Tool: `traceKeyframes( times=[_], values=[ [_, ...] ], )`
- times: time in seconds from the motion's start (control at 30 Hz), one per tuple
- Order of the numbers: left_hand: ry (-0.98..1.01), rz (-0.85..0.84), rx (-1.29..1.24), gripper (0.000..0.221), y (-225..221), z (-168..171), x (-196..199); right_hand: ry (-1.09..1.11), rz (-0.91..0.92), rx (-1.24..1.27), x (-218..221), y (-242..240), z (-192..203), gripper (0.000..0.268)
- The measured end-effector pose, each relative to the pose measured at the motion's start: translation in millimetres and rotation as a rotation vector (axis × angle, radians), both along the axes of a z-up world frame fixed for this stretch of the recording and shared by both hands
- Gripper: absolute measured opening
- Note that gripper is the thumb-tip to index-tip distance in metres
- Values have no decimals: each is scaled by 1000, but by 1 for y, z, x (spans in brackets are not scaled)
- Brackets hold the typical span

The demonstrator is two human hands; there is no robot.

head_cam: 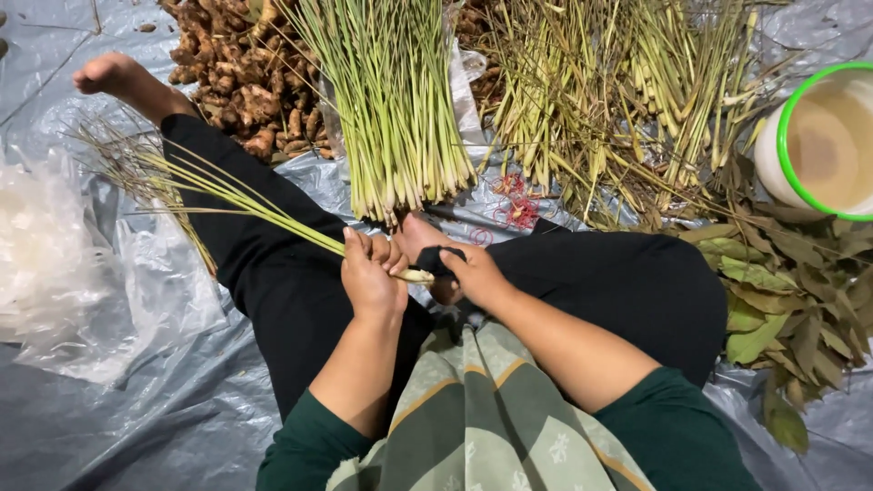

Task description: Trimming and bundling lemongrass stalks while sitting on the floor

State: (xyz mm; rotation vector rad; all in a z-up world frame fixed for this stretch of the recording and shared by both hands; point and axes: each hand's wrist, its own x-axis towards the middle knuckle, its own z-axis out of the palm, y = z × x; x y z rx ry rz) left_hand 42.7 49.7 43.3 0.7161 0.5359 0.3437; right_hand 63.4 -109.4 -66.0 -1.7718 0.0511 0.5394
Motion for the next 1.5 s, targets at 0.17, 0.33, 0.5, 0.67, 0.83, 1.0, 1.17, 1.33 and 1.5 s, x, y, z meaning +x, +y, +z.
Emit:
traceKeyframes(
  times=[0.17, 0.33, 0.5, 0.67, 0.83, 1.0, 1.17, 1.33, 1.5],
  values=[
    [-19, 7, -7, 42, 4, -7, -1, -188, 186, 29, 5, -7, 84, 39],
    [-54, -6, 38, 42, 1, -11, -1, -561, 226, 63, -10, -3, 71, 7],
    [-88, -7, 59, 41, -2, -13, -3, -269, 22, 222, -16, 9, 45, 6],
    [-240, -56, 113, 43, -8, -20, -3, 274, -205, 341, -9, 13, 48, 7],
    [-437, -165, 141, 41, -2, -40, -6, 419, -249, 240, -1, -4, 2, 7],
    [-408, -237, 130, 32, 6, -38, -2, 316, -614, 95, 87, -59, 113, 19],
    [-233, -174, 164, 24, 5, -42, 5, -68, -1249, 620, 147, -156, 67, 55],
    [-255, -6, 217, 19, -3, -42, 17, -264, -405, 50, 69, -77, 77, 36],
    [-148, 20, 185, 31, -14, -49, 8, -404, 298, -57, -24, 23, 58, 23]
  ],
)
